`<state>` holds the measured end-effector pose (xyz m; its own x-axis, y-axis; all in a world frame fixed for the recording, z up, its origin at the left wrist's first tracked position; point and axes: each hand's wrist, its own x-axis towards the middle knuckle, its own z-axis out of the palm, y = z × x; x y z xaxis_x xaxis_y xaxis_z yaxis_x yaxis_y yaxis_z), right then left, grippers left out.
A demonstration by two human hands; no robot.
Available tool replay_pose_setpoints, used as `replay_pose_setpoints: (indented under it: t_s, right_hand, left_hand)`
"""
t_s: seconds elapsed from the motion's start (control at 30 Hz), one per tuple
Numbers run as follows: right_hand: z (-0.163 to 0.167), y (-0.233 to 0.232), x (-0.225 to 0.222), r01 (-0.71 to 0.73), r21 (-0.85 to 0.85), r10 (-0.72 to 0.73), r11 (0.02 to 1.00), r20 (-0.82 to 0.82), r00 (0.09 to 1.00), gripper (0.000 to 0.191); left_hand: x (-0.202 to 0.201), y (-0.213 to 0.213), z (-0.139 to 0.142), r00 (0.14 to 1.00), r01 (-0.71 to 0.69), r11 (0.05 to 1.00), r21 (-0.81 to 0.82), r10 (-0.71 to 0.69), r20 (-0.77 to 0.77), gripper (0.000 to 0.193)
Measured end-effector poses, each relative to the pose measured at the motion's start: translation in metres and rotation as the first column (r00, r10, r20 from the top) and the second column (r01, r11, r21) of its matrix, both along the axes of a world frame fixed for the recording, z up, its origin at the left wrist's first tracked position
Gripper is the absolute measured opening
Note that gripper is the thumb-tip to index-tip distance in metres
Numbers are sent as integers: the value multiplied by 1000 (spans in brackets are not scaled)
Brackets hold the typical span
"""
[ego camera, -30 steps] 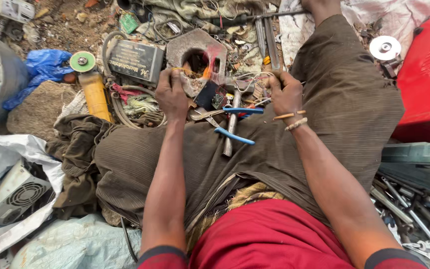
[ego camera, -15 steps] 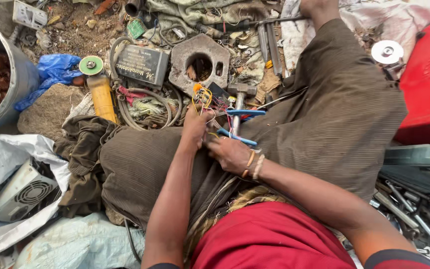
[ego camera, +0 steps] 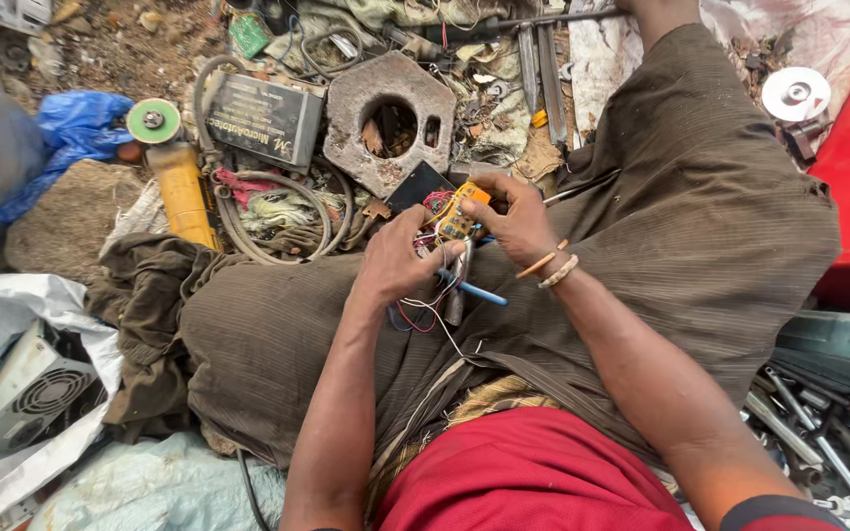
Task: The person disassembles a small electronic device using pliers and a screwdriver. They remove the casing, cut wires, and extract internal components like a circuit board and transformer.
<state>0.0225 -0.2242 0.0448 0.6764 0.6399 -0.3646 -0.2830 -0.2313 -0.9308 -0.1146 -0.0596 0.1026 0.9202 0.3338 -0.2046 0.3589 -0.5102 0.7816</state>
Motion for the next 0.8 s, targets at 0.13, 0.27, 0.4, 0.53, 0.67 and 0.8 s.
replay_pose_setpoints:
  t_s: [0.13, 0.27, 0.4, 0.53, 0.67, 0.8]
  right_hand:
    - [-8, -3, 2, -18, 122, 14, 992, 33, 999, 40]
    - [3, -7, 7, -124, 196, 82, 973, 210, 974, 39]
    - [14, -4, -2, -39, 250, 23, 967, 67, 998, 43]
    - [18, 9, -12, 178, 30, -178, 984, -1, 984, 54]
    - [20, 11, -16, 119, -163, -83, 979, 211, 974, 48]
    - [19, 5, -14, -39, 91, 16, 995, 244, 970, 39]
  left_hand:
    - [7, 0, -11, 972, -236, 967, -95, 235, -16, 51]
    - [18, 6, -31, 968, -240, 947, -213, 250, 21, 38]
    - [22, -3, -40, 942, -324, 914, -246, 287, -173, 28]
    - [17, -12, -38, 946, -122, 992, 36, 105, 308, 17]
    - [13, -6, -45, 922, -168, 986, -25, 166, 351, 15]
    - [18, -5, -69, 902, -322, 738, -593, 429, 43, 27]
